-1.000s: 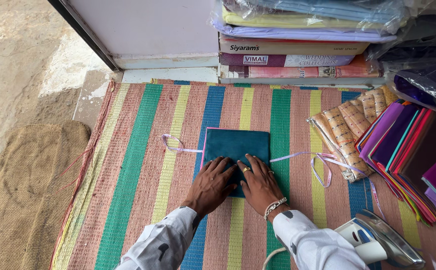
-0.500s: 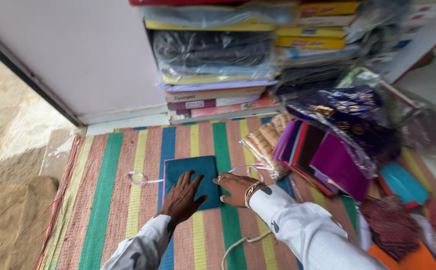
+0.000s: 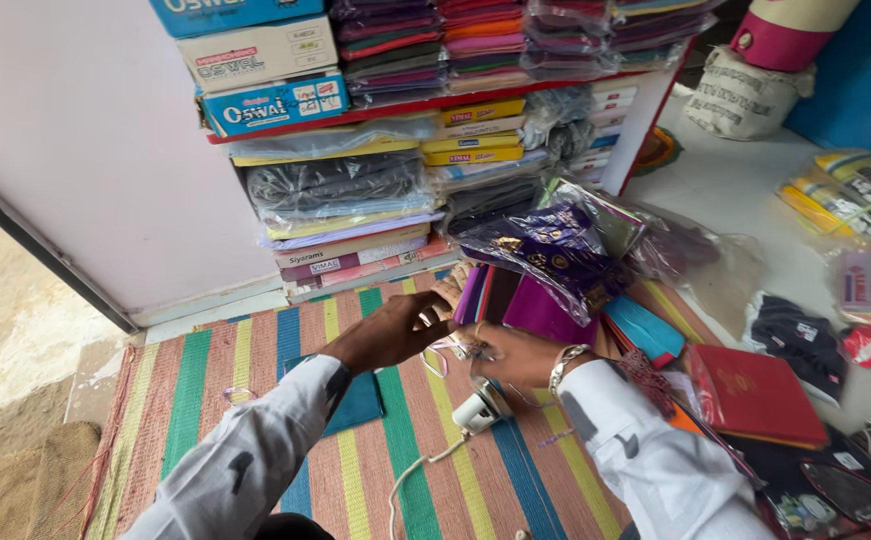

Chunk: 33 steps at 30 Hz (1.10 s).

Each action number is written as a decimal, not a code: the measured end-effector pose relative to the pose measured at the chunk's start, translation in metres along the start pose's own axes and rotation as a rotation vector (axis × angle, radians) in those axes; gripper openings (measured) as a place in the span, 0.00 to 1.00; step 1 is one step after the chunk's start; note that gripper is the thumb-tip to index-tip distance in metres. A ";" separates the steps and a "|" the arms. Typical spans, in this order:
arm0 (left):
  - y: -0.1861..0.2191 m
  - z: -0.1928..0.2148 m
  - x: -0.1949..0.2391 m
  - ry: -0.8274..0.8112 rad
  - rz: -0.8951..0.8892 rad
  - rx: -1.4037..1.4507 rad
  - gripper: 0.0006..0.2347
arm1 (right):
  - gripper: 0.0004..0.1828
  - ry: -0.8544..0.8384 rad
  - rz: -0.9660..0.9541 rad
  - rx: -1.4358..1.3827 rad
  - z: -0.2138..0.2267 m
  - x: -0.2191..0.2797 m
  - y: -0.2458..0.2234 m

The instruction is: The person irons a dark green fabric pouch on a striped mat, then flips it to iron the other side. After finishing, they place it aside and iron a purple pouch in the same manner.

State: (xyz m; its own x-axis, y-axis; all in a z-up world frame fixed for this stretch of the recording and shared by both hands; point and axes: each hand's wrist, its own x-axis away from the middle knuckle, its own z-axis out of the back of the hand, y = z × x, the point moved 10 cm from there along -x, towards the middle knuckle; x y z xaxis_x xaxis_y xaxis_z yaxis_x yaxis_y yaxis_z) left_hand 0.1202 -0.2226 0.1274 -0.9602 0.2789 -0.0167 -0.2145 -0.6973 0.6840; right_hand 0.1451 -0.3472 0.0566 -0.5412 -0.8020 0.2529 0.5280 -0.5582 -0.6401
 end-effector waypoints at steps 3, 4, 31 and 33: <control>0.032 -0.017 -0.019 -0.013 -0.007 -0.092 0.18 | 0.36 0.113 0.065 -0.081 0.027 0.028 0.014; 0.038 -0.026 -0.026 -0.026 -0.022 -0.135 0.17 | 0.37 0.112 0.007 -0.009 0.034 0.033 0.026; -0.217 -0.276 -0.230 0.444 0.691 -0.105 0.23 | 0.44 0.064 -0.255 0.171 0.052 0.084 0.158; -0.219 -0.283 -0.228 0.354 0.729 -0.106 0.19 | 0.43 0.059 -0.278 0.151 0.048 0.082 0.161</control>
State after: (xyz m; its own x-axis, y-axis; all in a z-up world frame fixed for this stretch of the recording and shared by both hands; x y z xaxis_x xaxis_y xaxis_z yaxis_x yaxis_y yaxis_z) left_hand 0.3350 -0.3204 -0.2248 -0.8609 -0.4814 0.1644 0.4870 -0.6867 0.5397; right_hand 0.2170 -0.5131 0.0091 -0.7131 -0.6027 0.3581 0.4433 -0.7833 -0.4357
